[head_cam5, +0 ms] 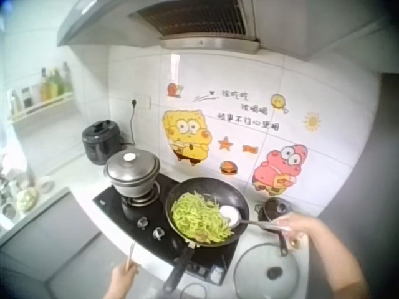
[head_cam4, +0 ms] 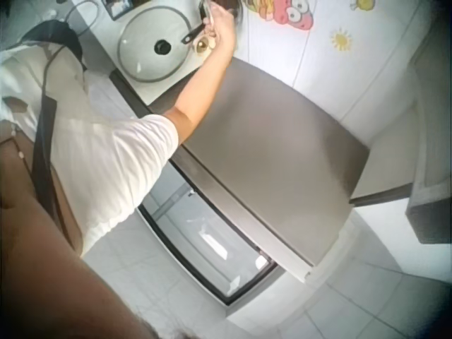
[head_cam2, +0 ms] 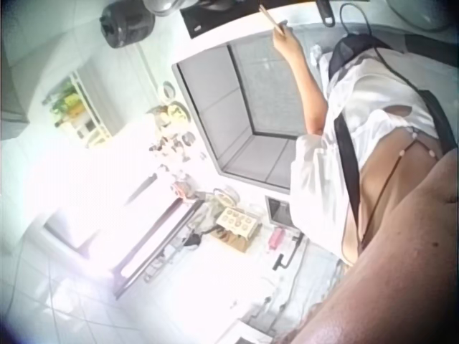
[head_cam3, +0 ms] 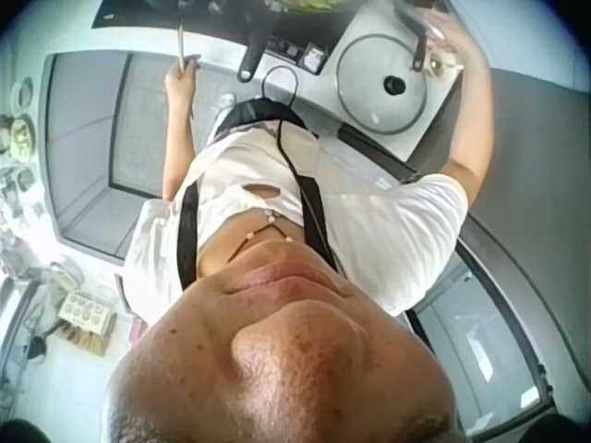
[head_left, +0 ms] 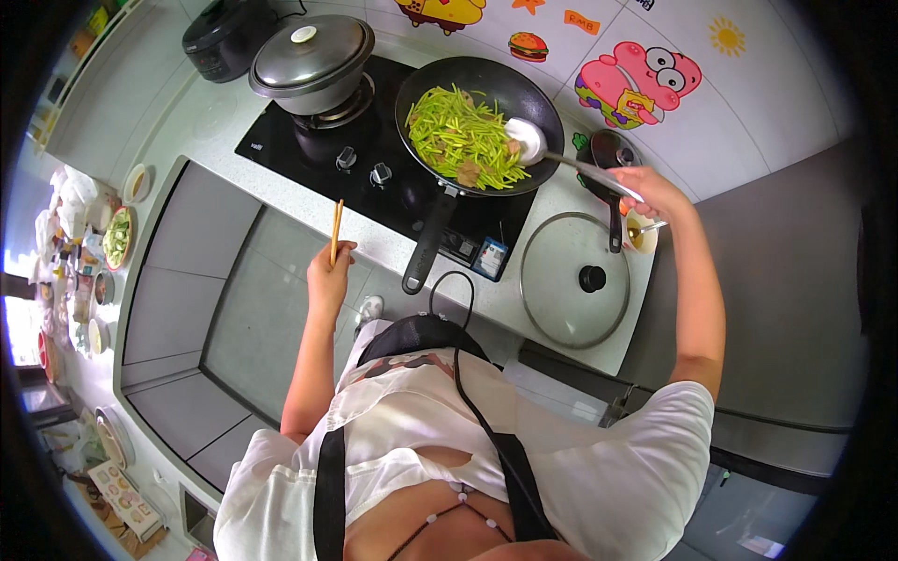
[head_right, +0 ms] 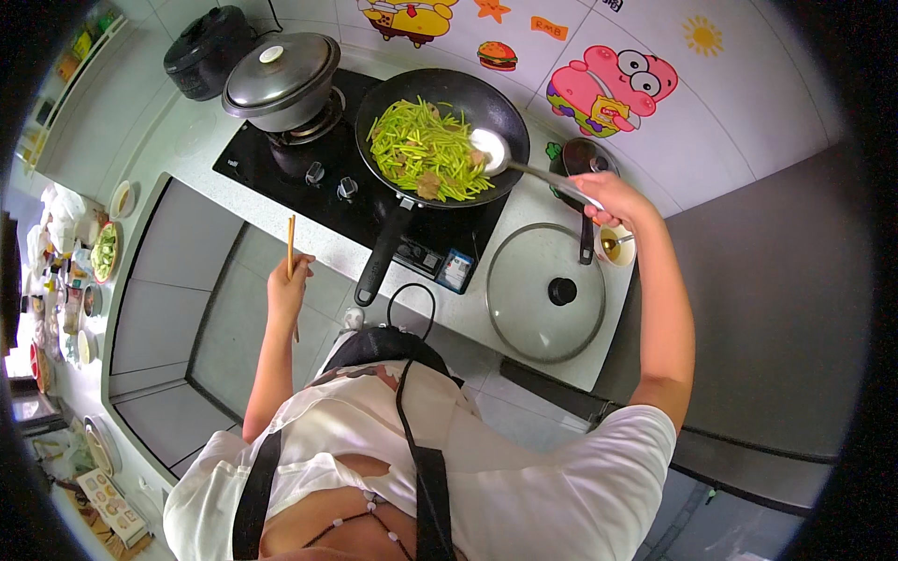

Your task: The person stir-fries vegetables in a pan using a ladle and chopsticks, then pours oil from a bottle into the pan.

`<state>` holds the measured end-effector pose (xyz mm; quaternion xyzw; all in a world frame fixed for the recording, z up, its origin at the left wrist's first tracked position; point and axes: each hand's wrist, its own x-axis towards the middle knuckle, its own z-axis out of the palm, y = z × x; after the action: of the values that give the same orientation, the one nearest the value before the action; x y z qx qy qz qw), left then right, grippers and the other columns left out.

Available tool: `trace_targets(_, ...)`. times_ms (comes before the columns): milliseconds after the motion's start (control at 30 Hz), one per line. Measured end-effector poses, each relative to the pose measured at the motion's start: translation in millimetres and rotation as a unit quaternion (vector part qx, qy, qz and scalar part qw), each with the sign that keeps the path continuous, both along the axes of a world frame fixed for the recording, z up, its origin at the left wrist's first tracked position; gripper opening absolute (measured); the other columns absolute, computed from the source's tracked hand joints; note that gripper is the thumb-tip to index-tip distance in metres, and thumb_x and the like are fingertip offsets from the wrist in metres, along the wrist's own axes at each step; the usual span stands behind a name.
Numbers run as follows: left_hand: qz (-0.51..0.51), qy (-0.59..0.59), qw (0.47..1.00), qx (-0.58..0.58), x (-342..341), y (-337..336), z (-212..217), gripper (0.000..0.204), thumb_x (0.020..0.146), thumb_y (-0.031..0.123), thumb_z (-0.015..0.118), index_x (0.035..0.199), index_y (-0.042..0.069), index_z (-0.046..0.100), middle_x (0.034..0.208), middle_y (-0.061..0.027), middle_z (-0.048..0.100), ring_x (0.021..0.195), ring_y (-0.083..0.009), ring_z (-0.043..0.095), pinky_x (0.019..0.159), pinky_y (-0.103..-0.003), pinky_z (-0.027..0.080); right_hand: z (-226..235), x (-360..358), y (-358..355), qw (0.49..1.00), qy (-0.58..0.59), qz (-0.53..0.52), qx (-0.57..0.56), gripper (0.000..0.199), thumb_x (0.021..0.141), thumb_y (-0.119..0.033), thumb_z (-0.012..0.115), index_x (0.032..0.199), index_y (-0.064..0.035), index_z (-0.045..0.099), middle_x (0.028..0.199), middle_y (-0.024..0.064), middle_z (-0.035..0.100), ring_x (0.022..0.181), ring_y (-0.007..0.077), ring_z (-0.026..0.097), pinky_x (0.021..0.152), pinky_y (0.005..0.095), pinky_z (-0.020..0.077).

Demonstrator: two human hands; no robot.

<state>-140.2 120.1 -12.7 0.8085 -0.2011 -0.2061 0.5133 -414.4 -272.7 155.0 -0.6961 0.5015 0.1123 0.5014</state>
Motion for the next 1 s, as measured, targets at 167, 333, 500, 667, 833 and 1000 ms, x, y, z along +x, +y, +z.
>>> trace_targets(167, 0.002, 0.018, 1.000, 0.014, 9.8, 3.6, -3.2, 0.019, 0.083, 0.016, 0.052, 0.090, 0.004, 0.063, 0.066, -0.0066, 0.058, 0.061, -0.0133, 0.054, 0.059, -0.027, 0.042, -43.2, 22.2, 31.9, 0.968, -0.086, -0.084, 0.220, 0.023, 0.090, -0.031, 0.047, 0.108, -0.0168, 0.052, 0.061, 0.0009, 0.046, 0.038, 0.0003, 0.027, 0.031, 0.0154, 0.0148)
trace_targets(333, -0.017, -0.004, 0.999, 0.032, 34.9, 4.3, 10.9, 0.019, 0.083, 0.017, 0.052, 0.091, 0.004, 0.064, 0.065, -0.0069, 0.058, 0.060, -0.0135, 0.054, 0.057, -0.027, 0.042, -94.7, 47.1, 79.8, 0.915, -0.221, -0.206, 0.267, 0.030, 0.086, -0.030, 0.054, 0.110, -0.0139, 0.047, 0.061, -0.0007, 0.044, 0.039, 0.0008, 0.029, 0.032, 0.0152, 0.0163)
trace_targets(500, -0.021, 0.002, 1.000, 0.018, 66.1, 4.1, 9.7, 0.019, 0.083, 0.017, 0.052, 0.091, 0.004, 0.064, 0.064, -0.0075, 0.058, 0.059, -0.0137, 0.054, 0.057, -0.028, 0.042, -63.1, 45.1, 124.5, 0.959, -0.180, -0.217, 0.040, 0.043, 0.086, -0.027, 0.054, 0.126, -0.0143, 0.043, 0.059, -0.0028, 0.043, 0.040, 0.0015, 0.028, 0.034, 0.0177, 0.0168)
trace_targets(667, -0.063, 0.009, 0.998, -0.004, 91.5, -5.4, 6.6, 0.020, 0.084, 0.018, 0.051, 0.091, 0.004, 0.064, 0.065, -0.0079, 0.059, 0.060, -0.0140, 0.055, 0.058, -0.028, 0.043, -35.4, 58.9, 128.0, 0.966, -0.111, -0.113, -0.203, 0.038, 0.086, -0.021, 0.051, 0.122, -0.0106, 0.050, 0.059, -0.0065, 0.040, 0.047, 0.0034, 0.037, 0.041, 0.0188, 0.0281)
trace_targets(833, -0.090, 0.024, 0.996, -0.003, 114.6, -11.8, 10.4, 0.019, 0.084, 0.018, 0.052, 0.091, 0.004, 0.064, 0.067, -0.0080, 0.059, 0.062, -0.0142, 0.056, 0.059, -0.027, 0.043, -17.2, 96.4, 140.3, 0.952, -0.093, -0.091, -0.279, 0.040, 0.084, -0.020, 0.053, 0.121, -0.0073, 0.050, 0.059, -0.0040, 0.045, 0.049, 0.0052, 0.041, 0.045, 0.0219, 0.0325)
trace_targets(1000, -0.115, 0.042, 0.992, -0.025, 132.8, -15.6, 2.3, 0.018, 0.084, 0.016, 0.052, 0.091, 0.004, 0.064, 0.066, -0.0067, 0.058, 0.061, -0.0124, 0.054, 0.058, -0.026, 0.042, -24.7, 121.4, 145.5, 0.948, -0.124, -0.113, -0.270, 0.042, 0.084, -0.024, 0.054, 0.122, -0.0073, 0.049, 0.059, -0.0003, 0.048, 0.052, 0.0076, 0.045, 0.050, 0.0236, 0.0371)
